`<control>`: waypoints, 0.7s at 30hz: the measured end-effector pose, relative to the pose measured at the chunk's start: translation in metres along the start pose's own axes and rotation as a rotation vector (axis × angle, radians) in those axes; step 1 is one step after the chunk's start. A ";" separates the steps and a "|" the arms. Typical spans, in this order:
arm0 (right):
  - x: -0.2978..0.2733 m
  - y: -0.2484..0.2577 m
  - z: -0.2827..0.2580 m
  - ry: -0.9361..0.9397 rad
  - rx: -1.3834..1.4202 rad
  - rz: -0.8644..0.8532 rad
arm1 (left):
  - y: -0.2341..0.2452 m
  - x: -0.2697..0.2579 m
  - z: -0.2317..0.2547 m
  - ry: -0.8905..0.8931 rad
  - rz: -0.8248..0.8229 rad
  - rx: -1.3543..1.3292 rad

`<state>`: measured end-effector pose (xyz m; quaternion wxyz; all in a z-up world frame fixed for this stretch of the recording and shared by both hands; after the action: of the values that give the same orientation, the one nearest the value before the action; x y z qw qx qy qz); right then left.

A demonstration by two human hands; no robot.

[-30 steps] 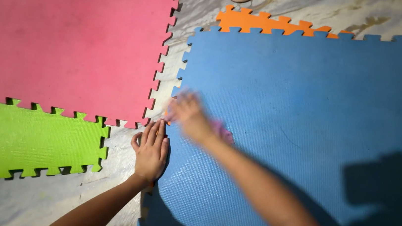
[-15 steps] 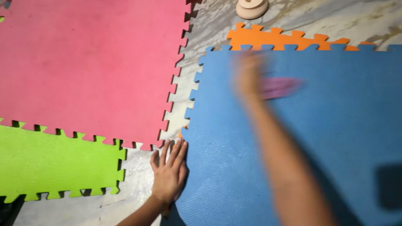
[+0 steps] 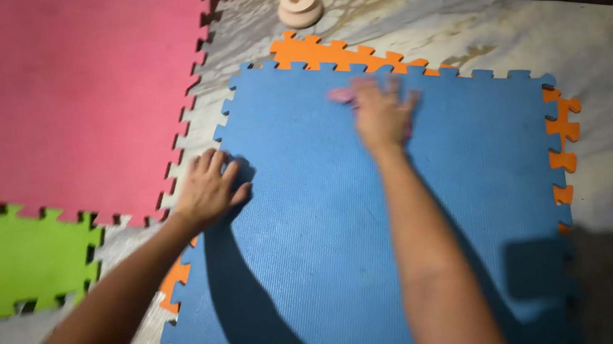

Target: The person cleans interlocking foam floor mats using a purple cloth. They wipe the surface of green, pink, blue, and orange mats, flipping some over to clean both sides. The person also briefly handles a red toy truck and a roll of tape before continuing to wipe the mats.

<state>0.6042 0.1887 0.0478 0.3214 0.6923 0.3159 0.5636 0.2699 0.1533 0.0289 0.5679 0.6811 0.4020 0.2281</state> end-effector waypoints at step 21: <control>-0.037 0.025 0.125 -0.180 0.244 0.028 | -0.016 0.019 0.008 0.154 -0.225 0.043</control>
<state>0.7226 0.1331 0.0272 0.2541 0.7784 0.3422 0.4610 0.2824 0.1649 0.0091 0.5427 0.6241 0.5229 0.2060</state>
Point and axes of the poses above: each hand's wrist, its own x-axis towards the middle knuckle, its own y-axis out of the back of the hand, z = x × y, the point moved 9 cm from there along x, towards the middle knuckle
